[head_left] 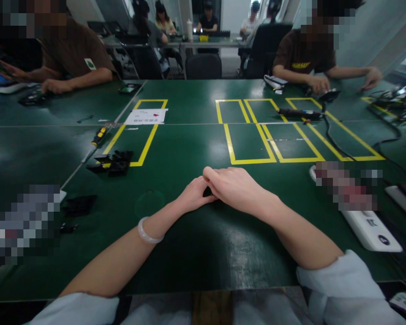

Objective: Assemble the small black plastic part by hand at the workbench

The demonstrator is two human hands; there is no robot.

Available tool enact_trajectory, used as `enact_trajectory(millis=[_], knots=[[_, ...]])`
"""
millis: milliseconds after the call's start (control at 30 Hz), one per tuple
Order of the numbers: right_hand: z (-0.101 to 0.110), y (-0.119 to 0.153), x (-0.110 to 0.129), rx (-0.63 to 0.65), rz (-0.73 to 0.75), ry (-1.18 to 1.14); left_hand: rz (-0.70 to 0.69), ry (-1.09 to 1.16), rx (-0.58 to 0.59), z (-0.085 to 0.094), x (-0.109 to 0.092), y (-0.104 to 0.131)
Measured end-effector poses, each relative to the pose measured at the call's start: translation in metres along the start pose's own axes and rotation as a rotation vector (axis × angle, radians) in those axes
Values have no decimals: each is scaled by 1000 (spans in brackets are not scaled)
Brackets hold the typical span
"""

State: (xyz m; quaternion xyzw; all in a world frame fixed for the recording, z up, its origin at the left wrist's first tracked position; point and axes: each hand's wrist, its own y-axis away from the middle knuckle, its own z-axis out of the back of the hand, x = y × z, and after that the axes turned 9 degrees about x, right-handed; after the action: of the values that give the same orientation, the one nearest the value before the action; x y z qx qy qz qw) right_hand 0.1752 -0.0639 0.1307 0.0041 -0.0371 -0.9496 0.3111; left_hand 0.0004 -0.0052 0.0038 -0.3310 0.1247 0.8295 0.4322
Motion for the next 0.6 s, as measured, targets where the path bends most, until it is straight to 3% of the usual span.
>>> enact_trajectory(millis=[333,600], knots=[[3,-2,-13,48,-91,-2,28,-32,16,2,-5,-1],[1,0,-15,0,-21,-139,5,-42,3,2,-3,0]])
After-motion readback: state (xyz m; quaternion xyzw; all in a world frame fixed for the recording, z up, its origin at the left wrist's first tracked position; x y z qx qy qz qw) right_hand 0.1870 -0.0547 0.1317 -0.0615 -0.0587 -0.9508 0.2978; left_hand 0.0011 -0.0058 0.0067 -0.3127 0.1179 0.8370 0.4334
